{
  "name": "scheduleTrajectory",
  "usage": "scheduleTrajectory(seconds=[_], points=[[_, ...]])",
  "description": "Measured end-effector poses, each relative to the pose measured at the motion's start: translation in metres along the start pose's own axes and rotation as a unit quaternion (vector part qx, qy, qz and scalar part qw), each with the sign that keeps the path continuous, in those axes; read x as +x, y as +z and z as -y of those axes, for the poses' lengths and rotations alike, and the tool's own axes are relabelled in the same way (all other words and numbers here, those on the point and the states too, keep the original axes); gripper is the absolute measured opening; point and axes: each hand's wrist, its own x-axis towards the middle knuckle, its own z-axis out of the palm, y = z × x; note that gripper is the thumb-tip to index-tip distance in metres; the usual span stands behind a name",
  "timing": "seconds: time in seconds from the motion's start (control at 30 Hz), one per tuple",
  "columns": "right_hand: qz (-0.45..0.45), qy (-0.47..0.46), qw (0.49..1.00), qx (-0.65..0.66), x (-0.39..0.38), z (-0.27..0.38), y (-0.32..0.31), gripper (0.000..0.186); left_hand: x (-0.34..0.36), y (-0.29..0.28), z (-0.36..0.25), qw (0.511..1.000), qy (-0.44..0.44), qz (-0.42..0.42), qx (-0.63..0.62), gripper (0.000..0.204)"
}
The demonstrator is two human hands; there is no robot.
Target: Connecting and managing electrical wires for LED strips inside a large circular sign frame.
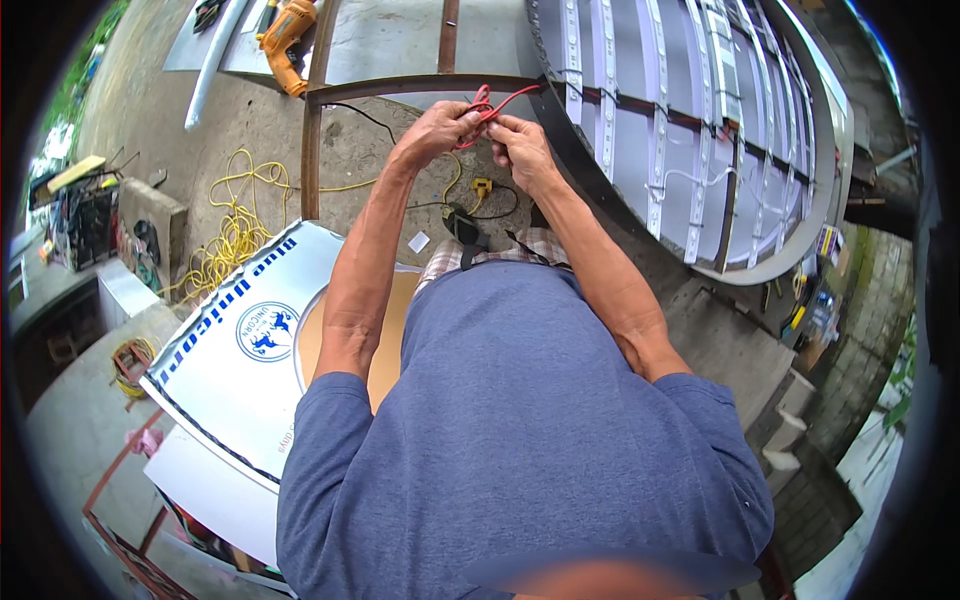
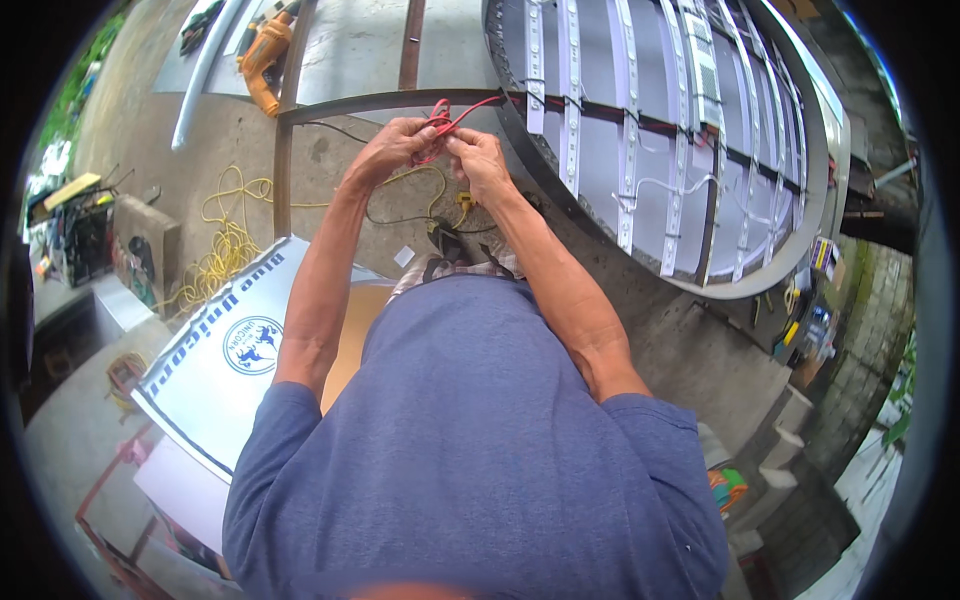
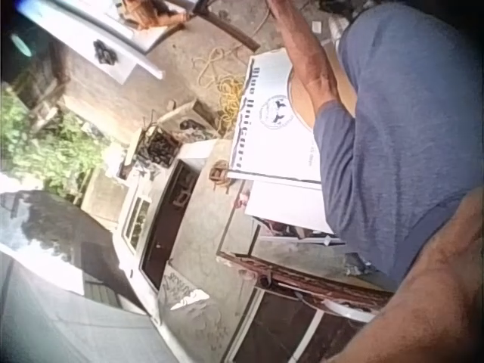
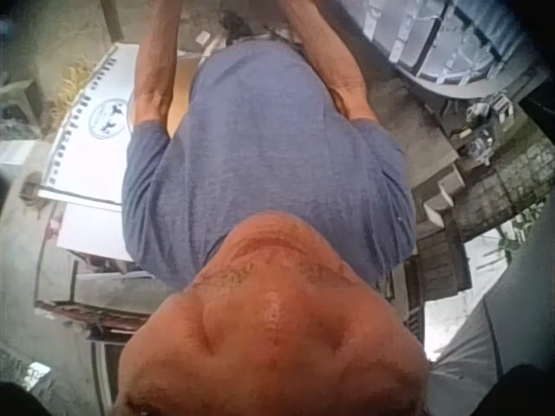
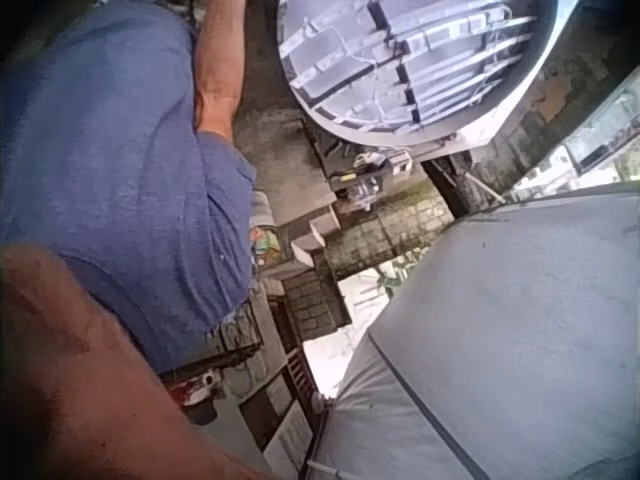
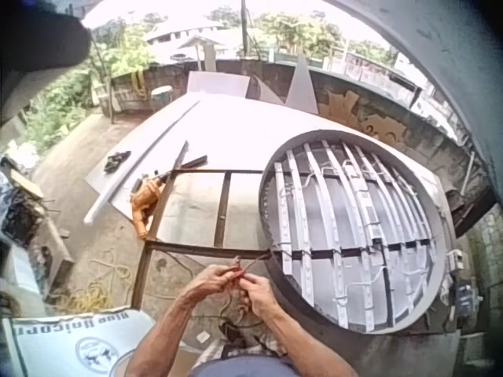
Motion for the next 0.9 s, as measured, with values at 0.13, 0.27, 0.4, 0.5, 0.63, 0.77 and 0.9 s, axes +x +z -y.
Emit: scheduleTrajectory(seconds=[0.13,0.27,0.4,0.5,0.63,0.77,0.9], points=[[-0.008,0.019,0.999,0.043,0.009,-0.002,-0.003,0.017,0.002,0.003,0.002,0.995,-0.046,-0.077,0.033,0.034],[-0.02,0.028,0.999,0.009,0.019,0.002,-0.004,0.013,0.002,0.01,0.012,0.99,-0.04,-0.134,-0.03,0.038],[-0.043,0.041,0.997,-0.048,0.025,0.001,-0.002,0.014,0.0,0.021,0.021,0.981,-0.021,-0.111,-0.155,0.036],[-0.051,0.037,0.996,-0.066,0.029,-0.002,-0.005,0.024,0.002,0.035,0.025,0.972,0.0,-0.136,-0.192,0.035],[-0.051,0.005,0.995,-0.089,0.033,-0.004,-0.009,0.034,0.007,0.049,0.029,0.965,0.003,-0.218,-0.148,0.026],[-0.022,-0.036,0.995,-0.089,0.025,0.004,-0.006,0.034,0.007,0.052,0.034,0.959,0.023,-0.235,-0.156,0.021],[0.037,-0.022,0.989,-0.144,0.01,0.024,-0.01,0.036,0.009,0.056,0.04,0.953,0.029,-0.299,-0.046,0.023]])
